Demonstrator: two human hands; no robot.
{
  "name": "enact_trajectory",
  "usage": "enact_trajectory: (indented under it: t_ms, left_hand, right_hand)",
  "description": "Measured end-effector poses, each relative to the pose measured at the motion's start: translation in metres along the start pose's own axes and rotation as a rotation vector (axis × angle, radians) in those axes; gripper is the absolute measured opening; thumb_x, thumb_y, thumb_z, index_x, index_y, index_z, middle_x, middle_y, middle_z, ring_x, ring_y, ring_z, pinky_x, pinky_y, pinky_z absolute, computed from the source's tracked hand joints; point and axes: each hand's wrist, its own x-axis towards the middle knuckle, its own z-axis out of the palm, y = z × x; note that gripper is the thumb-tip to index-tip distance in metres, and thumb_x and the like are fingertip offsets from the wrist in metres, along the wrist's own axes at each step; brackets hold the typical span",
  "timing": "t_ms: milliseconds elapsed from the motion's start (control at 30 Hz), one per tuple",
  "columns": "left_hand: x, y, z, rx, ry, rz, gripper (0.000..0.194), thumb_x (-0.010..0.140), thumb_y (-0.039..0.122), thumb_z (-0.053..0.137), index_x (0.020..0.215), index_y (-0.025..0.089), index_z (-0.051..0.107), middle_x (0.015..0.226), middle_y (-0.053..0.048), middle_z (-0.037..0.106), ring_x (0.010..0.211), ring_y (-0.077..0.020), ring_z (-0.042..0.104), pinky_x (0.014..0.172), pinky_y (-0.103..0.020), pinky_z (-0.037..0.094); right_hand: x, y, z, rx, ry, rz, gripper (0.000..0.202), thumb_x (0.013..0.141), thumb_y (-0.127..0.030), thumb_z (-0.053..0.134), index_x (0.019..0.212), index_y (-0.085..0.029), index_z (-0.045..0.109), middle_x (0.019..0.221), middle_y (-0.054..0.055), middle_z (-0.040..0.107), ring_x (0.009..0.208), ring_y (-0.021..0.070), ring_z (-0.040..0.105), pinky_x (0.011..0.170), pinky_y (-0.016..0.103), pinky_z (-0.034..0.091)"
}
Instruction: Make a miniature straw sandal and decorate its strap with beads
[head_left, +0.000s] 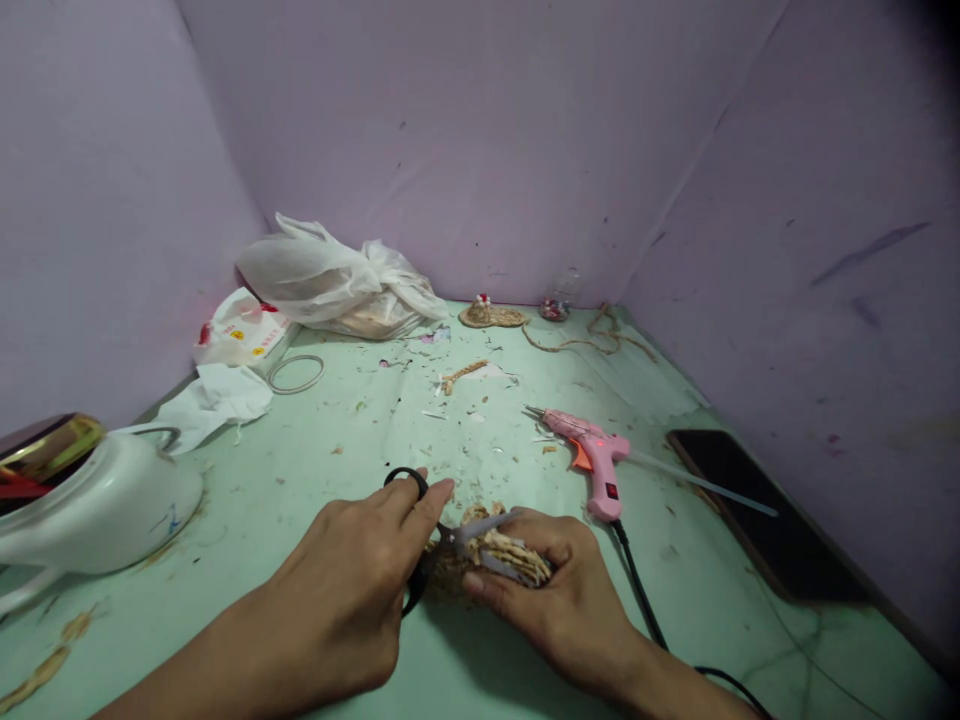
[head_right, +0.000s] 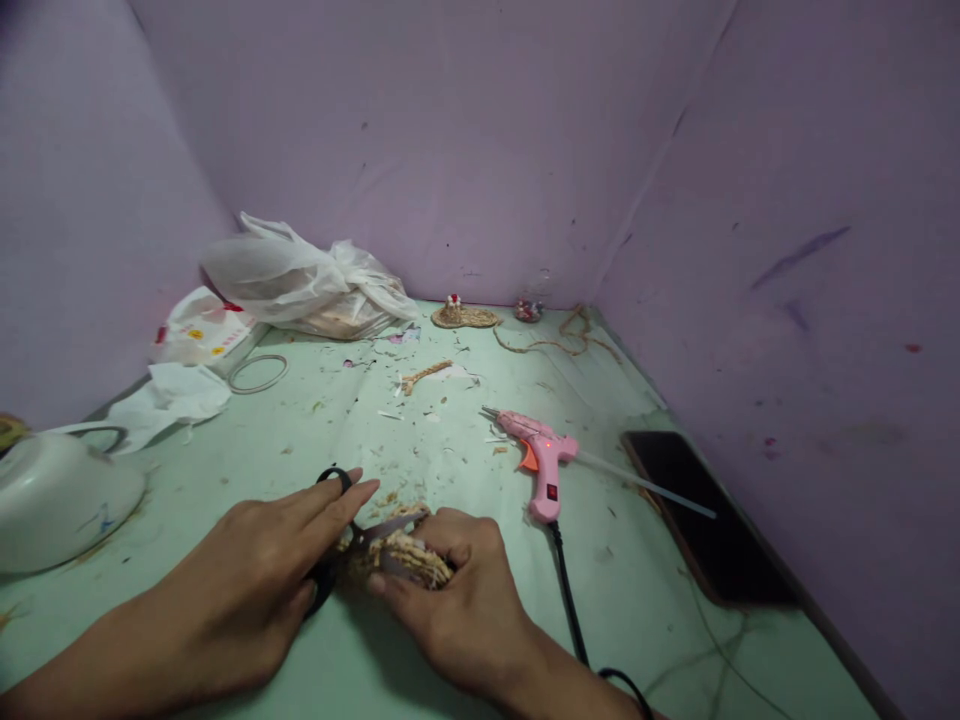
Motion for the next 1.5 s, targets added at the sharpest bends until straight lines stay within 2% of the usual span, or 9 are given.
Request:
enact_trajectory:
  t_ms: [200,400,533,633,800,933,1067,1167,1500]
  left_hand:
    - [0.001,-0.004,0.002,-0.016,-0.065,0.015,0.082,0.06,-0.001,0.043,0.136,0.018,0.022,0.116,-0.017,0.058,0.093,-0.0293,0.062,0.07,-0.044,0.054]
    - [0.0,-0.006,0.0,-0.048,-0.106,0.001,0.075,0.063,-0.002,0.039,0.134,0.023,0.03,0.103,-0.01,0.065,0.079,-0.0273,0.065,0.064,-0.043,0.053]
    - [0.0,-0.014,-0.007,-0.149,-0.003,0.012,0.072,0.064,0.004,0.043,0.133,0.023,0.036,0.114,-0.01,0.062,0.096,-0.0279,0.062,0.076,-0.043,0.052]
    - [0.003,-0.023,-0.015,-0.306,0.089,-0.016,0.069,0.064,0.008,0.045,0.131,0.023,0.042,0.122,-0.007,0.06,0.103,-0.0245,0.06,0.083,-0.037,0.051]
    - [0.007,-0.033,-0.021,-0.482,0.188,-0.211,0.05,0.073,0.019,0.049,0.123,0.02,0.053,0.102,-0.003,0.069,0.075,-0.0159,0.064,0.063,-0.026,0.053]
    - [0.007,-0.031,-0.015,-0.415,0.231,-0.205,0.038,0.075,0.021,0.048,0.111,0.019,0.059,0.083,0.0,0.071,0.062,-0.0139,0.061,0.056,-0.025,0.05]
    - [0.003,-0.021,-0.007,-0.188,0.236,-0.046,0.052,0.07,0.019,0.048,0.122,0.019,0.051,0.099,-0.007,0.068,0.082,-0.0229,0.063,0.071,-0.039,0.052]
    - [0.001,-0.012,-0.004,-0.022,0.146,-0.001,0.06,0.068,0.021,0.048,0.128,0.017,0.045,0.1,-0.012,0.065,0.082,-0.0286,0.061,0.067,-0.046,0.051]
    - [0.001,0.002,-0.007,0.041,0.069,0.031,0.067,0.069,0.021,0.046,0.135,0.015,0.034,0.104,-0.015,0.062,0.08,-0.0263,0.059,0.068,-0.045,0.05]
  right_hand:
    - [-0.001,0.003,-0.001,-0.055,-0.003,-0.008,0.018,0.066,-0.024,0.069,0.053,-0.014,0.063,0.052,-0.001,0.049,0.049,0.0092,0.043,0.043,0.022,0.032]
    - [0.0,0.001,-0.002,0.003,0.019,0.029,0.022,0.061,-0.022,0.071,0.047,-0.014,0.056,0.049,-0.004,0.043,0.045,0.0069,0.039,0.042,0.02,0.031]
    - [0.004,0.001,-0.003,0.136,0.012,0.185,0.014,0.059,-0.023,0.072,0.055,-0.014,0.063,0.05,-0.003,0.05,0.046,0.0069,0.042,0.043,0.02,0.035]
    - [0.008,0.006,-0.006,0.336,-0.011,0.356,0.016,0.055,-0.022,0.076,0.066,-0.013,0.069,0.056,0.0,0.06,0.049,0.0099,0.053,0.05,0.023,0.044]
    - [0.012,0.016,-0.01,0.519,-0.059,0.42,0.028,0.054,-0.026,0.08,0.076,-0.011,0.07,0.067,0.006,0.068,0.059,0.0165,0.063,0.061,0.03,0.052]
    - [0.014,0.017,-0.01,0.45,-0.061,0.433,0.031,0.052,-0.025,0.081,0.075,-0.011,0.068,0.068,0.007,0.069,0.061,0.0167,0.063,0.06,0.029,0.051]
    - [0.014,0.009,-0.009,0.314,-0.016,0.362,0.026,0.057,-0.028,0.078,0.075,-0.013,0.066,0.069,0.004,0.067,0.06,0.014,0.06,0.058,0.026,0.049]
    - [0.012,0.002,-0.009,0.18,-0.002,0.254,0.018,0.062,-0.027,0.072,0.074,-0.016,0.065,0.067,0.001,0.065,0.06,0.013,0.058,0.058,0.025,0.048]
    - [0.005,-0.003,-0.002,-0.058,0.025,0.057,0.006,0.07,-0.022,0.064,0.073,-0.017,0.066,0.065,0.0,0.063,0.06,0.0124,0.055,0.058,0.024,0.045]
